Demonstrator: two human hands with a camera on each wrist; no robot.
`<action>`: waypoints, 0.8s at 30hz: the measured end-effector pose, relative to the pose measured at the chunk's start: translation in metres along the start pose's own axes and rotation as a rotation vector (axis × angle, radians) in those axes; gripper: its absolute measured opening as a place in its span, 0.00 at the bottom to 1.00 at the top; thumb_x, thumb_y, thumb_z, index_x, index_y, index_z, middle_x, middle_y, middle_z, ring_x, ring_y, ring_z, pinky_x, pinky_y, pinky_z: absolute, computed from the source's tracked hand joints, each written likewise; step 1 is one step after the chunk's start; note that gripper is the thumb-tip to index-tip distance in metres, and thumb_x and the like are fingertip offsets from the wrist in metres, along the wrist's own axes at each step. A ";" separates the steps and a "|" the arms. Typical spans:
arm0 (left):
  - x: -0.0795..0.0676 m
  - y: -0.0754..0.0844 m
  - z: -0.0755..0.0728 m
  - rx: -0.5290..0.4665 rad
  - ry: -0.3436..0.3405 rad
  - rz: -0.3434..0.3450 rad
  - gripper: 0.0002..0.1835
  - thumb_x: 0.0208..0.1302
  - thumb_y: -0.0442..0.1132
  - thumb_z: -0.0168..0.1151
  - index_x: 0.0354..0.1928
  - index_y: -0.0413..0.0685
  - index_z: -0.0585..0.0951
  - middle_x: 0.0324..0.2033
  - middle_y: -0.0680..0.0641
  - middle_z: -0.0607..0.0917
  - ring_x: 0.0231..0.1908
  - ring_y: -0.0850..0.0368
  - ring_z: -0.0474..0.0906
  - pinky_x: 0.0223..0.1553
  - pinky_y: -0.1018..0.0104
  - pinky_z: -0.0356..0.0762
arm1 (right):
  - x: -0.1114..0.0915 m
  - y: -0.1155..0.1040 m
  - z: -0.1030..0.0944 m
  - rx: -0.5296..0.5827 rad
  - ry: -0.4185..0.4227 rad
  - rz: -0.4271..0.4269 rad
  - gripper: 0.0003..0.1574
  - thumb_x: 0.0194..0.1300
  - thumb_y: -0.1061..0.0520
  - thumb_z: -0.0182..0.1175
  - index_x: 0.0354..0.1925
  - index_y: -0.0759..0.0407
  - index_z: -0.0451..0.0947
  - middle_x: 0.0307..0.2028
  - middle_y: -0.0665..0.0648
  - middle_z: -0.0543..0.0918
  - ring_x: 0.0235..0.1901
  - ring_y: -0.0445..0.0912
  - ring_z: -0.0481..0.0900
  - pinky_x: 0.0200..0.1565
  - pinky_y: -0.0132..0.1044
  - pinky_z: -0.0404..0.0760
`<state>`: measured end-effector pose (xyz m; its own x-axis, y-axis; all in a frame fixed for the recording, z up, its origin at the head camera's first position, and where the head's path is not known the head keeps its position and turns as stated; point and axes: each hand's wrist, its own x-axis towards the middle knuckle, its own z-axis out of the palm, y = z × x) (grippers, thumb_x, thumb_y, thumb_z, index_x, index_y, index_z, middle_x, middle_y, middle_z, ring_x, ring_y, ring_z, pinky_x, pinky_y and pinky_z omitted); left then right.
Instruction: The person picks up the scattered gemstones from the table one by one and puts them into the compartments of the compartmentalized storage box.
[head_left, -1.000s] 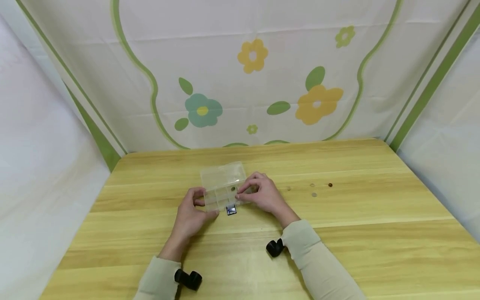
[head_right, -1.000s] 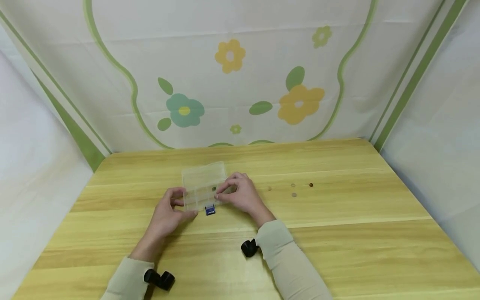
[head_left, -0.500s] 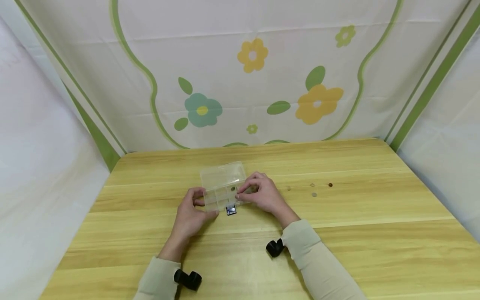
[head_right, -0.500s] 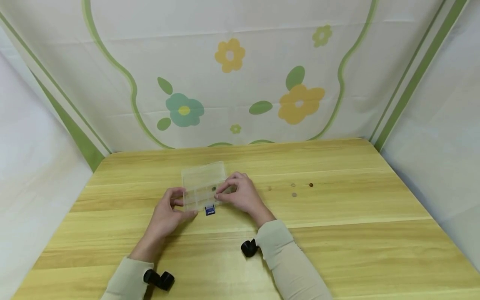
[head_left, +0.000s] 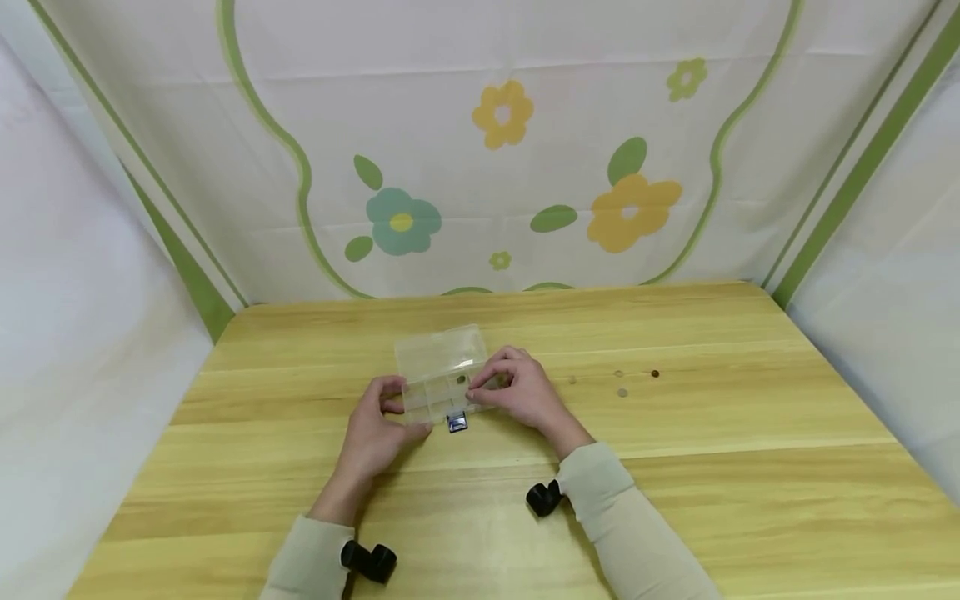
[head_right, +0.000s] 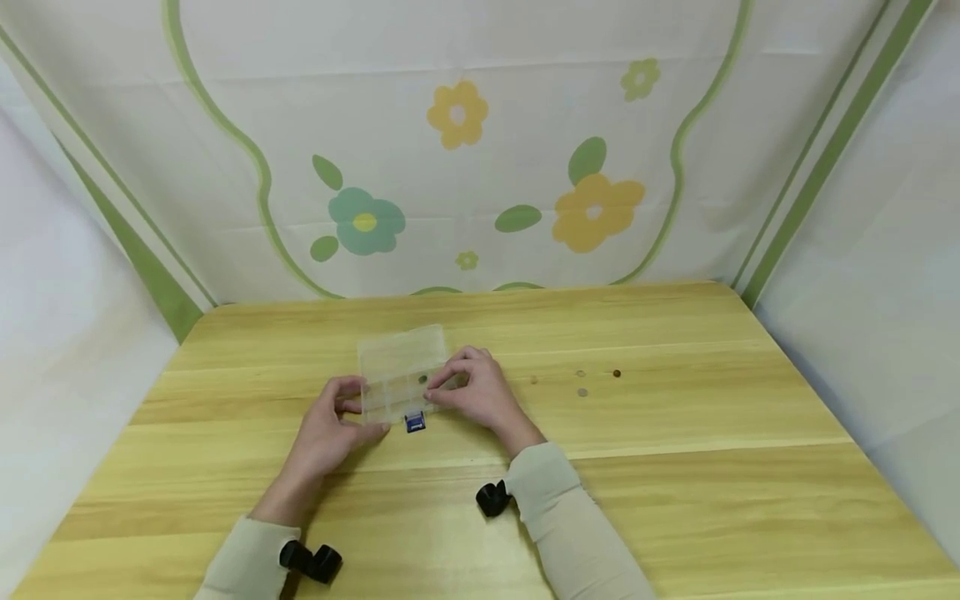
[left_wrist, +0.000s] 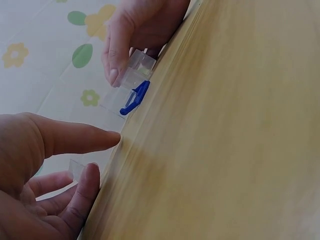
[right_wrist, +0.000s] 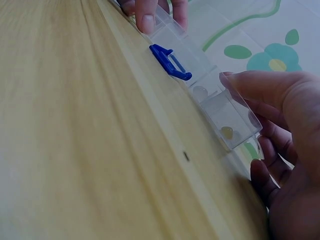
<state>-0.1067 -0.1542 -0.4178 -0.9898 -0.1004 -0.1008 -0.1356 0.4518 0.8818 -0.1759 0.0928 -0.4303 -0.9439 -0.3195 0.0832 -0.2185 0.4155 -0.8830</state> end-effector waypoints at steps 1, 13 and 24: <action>0.000 0.000 0.000 0.000 -0.001 -0.001 0.40 0.56 0.32 0.82 0.70 0.46 0.73 0.64 0.39 0.82 0.58 0.43 0.78 0.52 0.59 0.77 | 0.000 0.000 0.000 -0.004 0.002 -0.003 0.05 0.61 0.51 0.81 0.35 0.42 0.92 0.44 0.47 0.83 0.45 0.46 0.74 0.47 0.40 0.75; 0.000 0.002 -0.001 -0.011 0.000 -0.011 0.41 0.54 0.32 0.83 0.70 0.46 0.73 0.62 0.39 0.82 0.58 0.44 0.78 0.51 0.60 0.75 | 0.002 0.001 -0.001 -0.006 -0.007 -0.003 0.05 0.61 0.50 0.81 0.35 0.41 0.93 0.44 0.47 0.82 0.45 0.47 0.73 0.47 0.41 0.74; 0.000 0.000 -0.002 -0.025 0.001 -0.015 0.41 0.54 0.31 0.83 0.70 0.46 0.73 0.59 0.38 0.84 0.56 0.45 0.77 0.50 0.61 0.75 | 0.002 0.001 -0.001 0.007 -0.005 0.006 0.06 0.60 0.50 0.82 0.34 0.42 0.92 0.44 0.46 0.83 0.50 0.46 0.74 0.53 0.43 0.72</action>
<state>-0.1068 -0.1556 -0.4169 -0.9876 -0.1078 -0.1137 -0.1493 0.4282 0.8913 -0.1785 0.0931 -0.4309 -0.9440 -0.3211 0.0758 -0.2112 0.4117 -0.8865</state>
